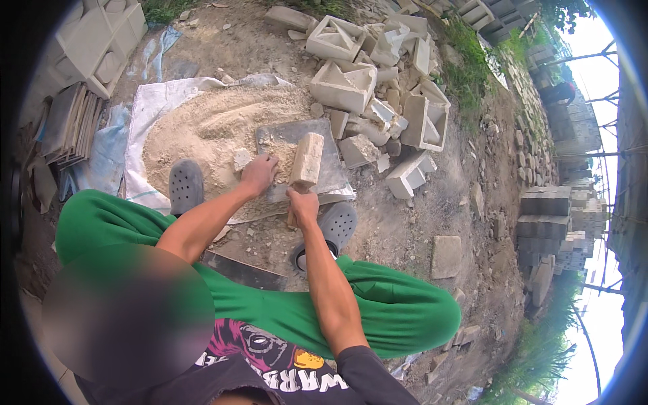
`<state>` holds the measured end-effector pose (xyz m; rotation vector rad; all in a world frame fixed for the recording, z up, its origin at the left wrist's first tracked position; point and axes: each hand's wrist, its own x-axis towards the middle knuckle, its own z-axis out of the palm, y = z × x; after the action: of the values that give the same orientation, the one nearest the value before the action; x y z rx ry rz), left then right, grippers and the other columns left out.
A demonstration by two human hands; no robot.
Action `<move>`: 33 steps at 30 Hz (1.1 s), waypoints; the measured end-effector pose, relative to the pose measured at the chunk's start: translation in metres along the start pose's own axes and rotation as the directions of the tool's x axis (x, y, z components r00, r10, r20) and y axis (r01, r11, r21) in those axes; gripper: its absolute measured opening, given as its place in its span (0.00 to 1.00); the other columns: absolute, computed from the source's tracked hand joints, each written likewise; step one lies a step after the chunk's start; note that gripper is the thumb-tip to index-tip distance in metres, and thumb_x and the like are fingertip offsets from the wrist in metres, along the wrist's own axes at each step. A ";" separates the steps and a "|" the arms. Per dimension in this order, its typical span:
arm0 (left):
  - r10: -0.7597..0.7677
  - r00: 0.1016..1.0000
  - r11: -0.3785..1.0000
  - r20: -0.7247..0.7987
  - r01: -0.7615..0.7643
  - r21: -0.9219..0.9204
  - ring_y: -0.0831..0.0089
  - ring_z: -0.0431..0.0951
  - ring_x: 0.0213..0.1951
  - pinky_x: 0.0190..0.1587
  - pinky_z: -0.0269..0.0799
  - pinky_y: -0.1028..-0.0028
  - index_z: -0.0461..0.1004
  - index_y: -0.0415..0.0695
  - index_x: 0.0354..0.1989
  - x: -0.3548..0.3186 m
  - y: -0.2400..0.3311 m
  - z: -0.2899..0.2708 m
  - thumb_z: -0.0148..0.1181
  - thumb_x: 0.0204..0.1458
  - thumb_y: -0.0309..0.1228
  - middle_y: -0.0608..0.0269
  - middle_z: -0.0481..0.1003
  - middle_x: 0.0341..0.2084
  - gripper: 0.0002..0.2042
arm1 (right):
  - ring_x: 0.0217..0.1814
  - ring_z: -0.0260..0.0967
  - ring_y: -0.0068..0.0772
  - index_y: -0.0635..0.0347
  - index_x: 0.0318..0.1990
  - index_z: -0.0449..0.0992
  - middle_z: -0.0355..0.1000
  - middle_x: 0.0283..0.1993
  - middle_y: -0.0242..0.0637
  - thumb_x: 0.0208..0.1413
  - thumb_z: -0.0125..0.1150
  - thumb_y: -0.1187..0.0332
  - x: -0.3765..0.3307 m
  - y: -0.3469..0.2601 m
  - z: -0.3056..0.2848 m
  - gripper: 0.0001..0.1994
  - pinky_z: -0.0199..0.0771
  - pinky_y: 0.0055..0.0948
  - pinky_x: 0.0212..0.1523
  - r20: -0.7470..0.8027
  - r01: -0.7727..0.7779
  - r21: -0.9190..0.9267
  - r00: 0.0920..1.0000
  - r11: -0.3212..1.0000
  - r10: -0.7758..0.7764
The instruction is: The person sits on the ground and uses a wooden mallet to repeatedly strike a small piece of stone placed on a flat board. The person adjusts the stone's position occasionally and continues striking it to shape or break it.
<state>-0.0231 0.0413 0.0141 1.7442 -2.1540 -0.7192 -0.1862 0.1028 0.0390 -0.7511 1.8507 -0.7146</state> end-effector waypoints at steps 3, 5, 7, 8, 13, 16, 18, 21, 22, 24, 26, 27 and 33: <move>0.003 0.999 1.000 0.038 -0.002 -0.020 0.54 0.76 0.46 0.47 0.74 0.57 0.76 0.50 0.53 0.011 -0.001 -0.003 0.57 0.57 0.33 0.54 0.73 0.41 0.15 | 0.19 0.73 0.32 0.71 0.35 0.80 0.76 0.25 0.39 0.45 0.69 0.63 -0.007 -0.002 -0.003 0.16 0.74 0.32 0.23 -0.013 0.029 -0.040 0.999 0.999 -0.029; 0.048 0.999 0.997 0.004 -0.048 -0.057 0.54 0.77 0.43 0.43 0.74 0.58 0.77 0.48 0.51 0.017 -0.013 0.001 0.58 0.56 0.32 0.55 0.73 0.38 0.14 | 0.20 0.74 0.32 0.70 0.35 0.80 0.76 0.25 0.40 0.45 0.69 0.63 -0.009 -0.003 -0.001 0.16 0.74 0.32 0.24 -0.023 0.051 -0.090 0.998 0.995 -0.053; 0.081 0.994 0.986 -0.077 -0.091 -0.137 0.53 0.77 0.43 0.43 0.74 0.58 0.77 0.48 0.51 0.016 -0.017 0.006 0.58 0.56 0.30 0.54 0.75 0.38 0.14 | 0.20 0.74 0.32 0.69 0.36 0.80 0.76 0.26 0.40 0.45 0.69 0.63 -0.008 -0.006 -0.003 0.17 0.75 0.33 0.26 -0.021 0.049 -0.189 0.998 0.981 -0.054; 0.095 0.989 0.978 -0.115 -0.114 -0.175 0.52 0.77 0.42 0.43 0.74 0.59 0.77 0.48 0.51 0.014 -0.017 0.006 0.58 0.56 0.30 0.53 0.75 0.38 0.14 | 0.20 0.74 0.32 0.69 0.37 0.80 0.77 0.26 0.41 0.45 0.69 0.63 -0.009 -0.007 -0.005 0.17 0.75 0.33 0.26 -0.020 0.045 -0.237 0.998 0.970 -0.052; -0.161 0.979 0.890 -0.124 0.090 -0.447 0.52 0.77 0.47 0.48 0.73 0.60 0.77 0.48 0.51 0.012 -0.014 0.006 0.57 0.56 0.28 0.53 0.78 0.42 0.14 | 0.25 0.77 0.39 0.68 0.35 0.80 0.78 0.26 0.44 0.45 0.68 0.60 -0.003 -0.030 0.000 0.17 0.75 0.35 0.33 -0.024 0.276 -0.212 0.958 0.938 -0.287; -0.235 0.930 0.900 -0.284 0.097 -0.426 0.54 0.76 0.48 0.52 0.72 0.61 0.78 0.48 0.49 0.007 -0.027 0.000 0.56 0.56 0.28 0.55 0.79 0.44 0.13 | 0.21 0.75 0.29 0.70 0.27 0.79 0.74 0.17 0.38 0.46 0.66 0.62 -0.019 -0.068 0.008 0.15 0.72 0.31 0.24 0.022 0.376 -0.249 0.923 0.892 -0.383; -0.203 0.895 0.938 -0.398 0.061 -0.342 0.56 0.75 0.48 0.53 0.70 0.61 0.79 0.48 0.47 0.009 -0.029 -0.005 0.57 0.55 0.28 0.58 0.78 0.43 0.12 | 0.21 0.75 0.29 0.70 0.27 0.79 0.74 0.17 0.38 0.46 0.66 0.62 -0.016 -0.056 0.014 0.15 0.72 0.31 0.25 0.024 0.441 -0.269 0.892 0.856 -0.452; -0.146 0.865 0.979 -0.480 0.055 -0.199 0.61 0.73 0.49 0.55 0.66 0.62 0.80 0.49 0.45 0.008 -0.029 -0.019 0.58 0.54 0.29 0.63 0.78 0.42 0.11 | 0.34 0.81 0.40 0.65 0.33 0.82 0.79 0.27 0.47 0.44 0.67 0.60 -0.014 -0.022 0.023 0.15 0.76 0.37 0.38 0.034 0.362 -0.397 0.924 0.843 -0.381; -0.145 0.868 0.981 -0.475 0.062 -0.185 0.62 0.73 0.50 0.56 0.64 0.63 0.80 0.50 0.44 0.006 -0.029 -0.022 0.58 0.54 0.29 0.65 0.77 0.42 0.11 | 0.37 0.81 0.42 0.64 0.35 0.82 0.80 0.29 0.47 0.44 0.67 0.59 -0.012 -0.012 0.023 0.17 0.77 0.38 0.41 0.044 0.268 -0.500 0.957 0.823 -0.286; -0.122 0.873 0.985 -0.473 0.049 -0.164 0.66 0.71 0.51 0.58 0.60 0.63 0.80 0.50 0.43 0.001 -0.027 -0.024 0.59 0.53 0.31 0.67 0.76 0.42 0.10 | 0.38 0.81 0.43 0.63 0.39 0.81 0.80 0.31 0.48 0.43 0.68 0.58 -0.006 0.000 0.024 0.20 0.77 0.38 0.42 0.041 0.166 -0.587 0.984 0.792 -0.176; -0.083 0.865 0.993 -0.496 0.030 -0.113 0.66 0.71 0.51 0.58 0.60 0.63 0.80 0.50 0.43 -0.007 -0.027 -0.023 0.59 0.53 0.31 0.68 0.76 0.41 0.10 | 0.35 0.81 0.42 0.64 0.41 0.80 0.80 0.31 0.47 0.43 0.68 0.57 -0.007 0.000 0.021 0.22 0.78 0.38 0.39 0.056 0.159 -0.572 0.986 0.805 -0.155; -0.061 0.861 0.996 -0.505 0.019 -0.088 0.66 0.71 0.51 0.58 0.60 0.62 0.80 0.50 0.42 -0.010 -0.028 -0.024 0.59 0.53 0.31 0.68 0.76 0.41 0.10 | 0.32 0.81 0.41 0.65 0.41 0.80 0.80 0.30 0.46 0.43 0.68 0.57 -0.003 -0.002 0.019 0.21 0.78 0.38 0.38 0.057 0.172 -0.548 0.984 0.819 -0.168; 0.006 0.869 0.999 -0.495 -0.027 -0.035 0.64 0.71 0.52 0.59 0.59 0.60 0.78 0.50 0.42 -0.027 -0.048 -0.011 0.62 0.49 0.29 0.66 0.75 0.43 0.11 | 0.36 0.80 0.52 0.68 0.34 0.81 0.79 0.30 0.53 0.45 0.67 0.60 -0.025 -0.069 0.013 0.17 0.77 0.40 0.38 0.058 0.320 -0.359 0.945 0.877 -0.321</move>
<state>0.0294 0.0582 0.0001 1.6602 -1.7827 -0.2606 -0.1537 0.0753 0.1004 -1.3237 1.9062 -0.5794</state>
